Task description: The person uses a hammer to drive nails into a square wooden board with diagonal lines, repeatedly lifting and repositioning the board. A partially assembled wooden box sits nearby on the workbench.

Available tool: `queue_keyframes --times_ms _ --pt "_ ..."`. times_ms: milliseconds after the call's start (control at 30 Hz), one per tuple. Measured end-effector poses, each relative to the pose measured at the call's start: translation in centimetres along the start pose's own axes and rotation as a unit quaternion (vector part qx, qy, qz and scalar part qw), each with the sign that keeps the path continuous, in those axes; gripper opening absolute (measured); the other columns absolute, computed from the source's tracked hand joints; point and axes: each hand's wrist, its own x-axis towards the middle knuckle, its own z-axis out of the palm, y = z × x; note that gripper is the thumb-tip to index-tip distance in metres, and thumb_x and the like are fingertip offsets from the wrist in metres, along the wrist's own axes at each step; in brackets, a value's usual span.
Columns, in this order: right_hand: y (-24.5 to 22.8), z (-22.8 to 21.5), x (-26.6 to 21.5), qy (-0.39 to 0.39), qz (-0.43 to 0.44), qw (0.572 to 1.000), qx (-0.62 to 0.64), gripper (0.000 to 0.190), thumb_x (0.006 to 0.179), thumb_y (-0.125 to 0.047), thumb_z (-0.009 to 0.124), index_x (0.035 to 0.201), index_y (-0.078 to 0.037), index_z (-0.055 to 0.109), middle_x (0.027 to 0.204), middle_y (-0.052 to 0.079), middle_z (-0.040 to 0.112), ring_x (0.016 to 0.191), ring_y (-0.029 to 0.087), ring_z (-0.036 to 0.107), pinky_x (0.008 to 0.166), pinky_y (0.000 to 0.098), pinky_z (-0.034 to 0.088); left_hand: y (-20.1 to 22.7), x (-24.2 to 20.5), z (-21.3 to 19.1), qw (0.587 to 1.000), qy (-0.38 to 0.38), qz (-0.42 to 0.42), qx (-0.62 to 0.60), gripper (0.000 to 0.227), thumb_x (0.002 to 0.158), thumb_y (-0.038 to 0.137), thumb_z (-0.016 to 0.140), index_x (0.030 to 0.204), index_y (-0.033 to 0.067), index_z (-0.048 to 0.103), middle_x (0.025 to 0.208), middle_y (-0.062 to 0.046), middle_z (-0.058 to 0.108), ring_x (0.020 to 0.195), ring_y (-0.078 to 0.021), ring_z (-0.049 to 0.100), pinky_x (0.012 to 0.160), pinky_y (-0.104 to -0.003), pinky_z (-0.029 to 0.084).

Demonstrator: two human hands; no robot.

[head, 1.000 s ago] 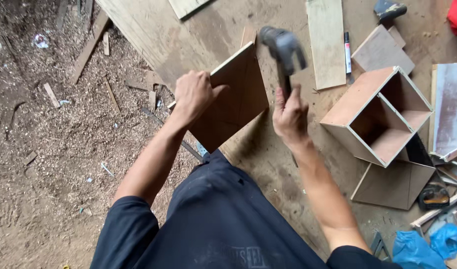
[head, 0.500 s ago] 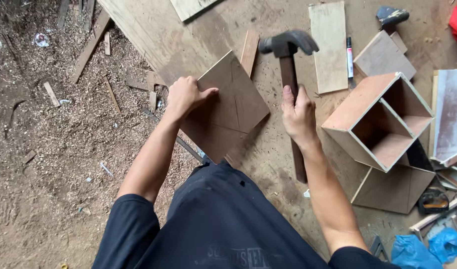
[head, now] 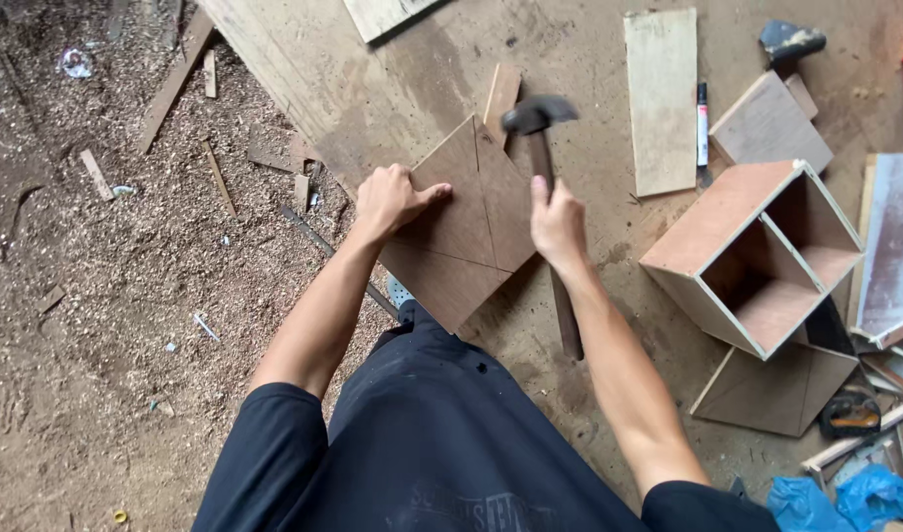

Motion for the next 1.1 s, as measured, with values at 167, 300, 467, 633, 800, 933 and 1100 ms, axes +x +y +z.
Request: queue_keyframes --times_ms 167,300,467,633,800,933,1100 --pt "0.8 0.7 1.4 0.095 -0.023 0.988 0.118 0.037 0.115 -0.032 0.043 0.105 0.001 0.057 0.061 0.005 0.058 0.045 0.015 0.055 0.037 0.0338 0.043 0.0 0.5 0.2 1.000 -0.006 -0.008 -0.009 0.086 0.074 0.085 0.067 0.080 -0.0003 0.076 0.075 -0.024 0.073 0.075 -0.0363 0.075 0.068 -0.047 0.059" --pt "1.5 3.7 0.9 -0.062 0.057 0.996 -0.006 0.036 0.108 -0.034 0.042 0.111 0.000 0.056 0.057 0.003 0.059 0.038 0.012 0.054 0.027 0.0275 0.043 -0.1 0.3 0.1 1.000 -0.017 -0.002 0.017 0.088 0.075 0.086 0.066 0.079 -0.0005 0.076 0.076 -0.024 0.072 0.077 -0.0366 0.075 0.068 -0.047 0.060" --pt "4.0 1.3 0.5 0.018 0.011 0.999 0.039 0.037 0.116 -0.036 0.046 0.108 -0.002 0.059 0.063 0.003 0.059 0.050 0.011 0.057 0.041 0.0280 0.042 0.8 -0.5 -0.6 1.000 -0.012 -0.014 0.012 0.084 0.078 0.082 0.068 0.083 -0.0020 0.075 0.079 -0.024 0.073 0.079 -0.0354 0.076 0.072 -0.045 0.061" --pt "3.5 0.0 -2.1 0.080 0.087 0.963 0.241 0.038 0.113 -0.040 0.052 0.105 -0.003 0.059 0.065 -0.001 0.055 0.050 0.010 0.052 0.042 0.0287 0.041 3.7 -3.4 -4.1 0.988 0.111 0.091 -0.052 0.050 0.080 0.055 0.077 0.098 0.0081 0.079 0.079 -0.017 0.074 0.076 -0.0345 0.073 0.067 -0.046 0.057" --pt "3.2 -3.4 -5.9 0.079 0.164 0.916 0.357 0.033 0.112 -0.038 0.046 0.106 -0.006 0.051 0.065 -0.003 0.048 0.043 0.009 0.044 0.035 0.0288 0.037 7.5 -9.3 -5.2 0.965 0.160 0.204 -0.030 0.025 0.102 0.023 0.071 0.126 0.0166 0.074 0.083 -0.009 0.069 0.068 -0.0240 0.061 0.050 -0.041 0.047" --pt "5.0 -3.7 -7.8 0.112 0.243 0.894 0.360 0.027 0.109 -0.034 0.050 0.103 -0.008 0.052 0.062 -0.002 0.047 0.040 0.008 0.043 0.034 0.0267 0.035 7.8 -11.3 -0.6 0.917 0.207 0.299 0.164 0.061 0.086 0.002 0.065 0.143 0.0223 0.059 0.125 -0.008 0.063 0.099 -0.0239 0.057 0.077 -0.038 0.050" --pt "9.4 -1.2 -12.3 0.109 0.246 0.923 0.276 0.031 0.108 -0.032 0.054 0.094 -0.005 0.053 0.062 0.001 0.051 0.040 0.011 0.047 0.033 0.0312 0.035 3.8 -10.2 8.8 0.929 0.149 0.293 0.173 0.081 0.077 0.005 0.067 0.154 0.0249 0.048 0.146 -0.014 0.049 0.111 -0.0314 0.053 0.087 -0.041 0.048"
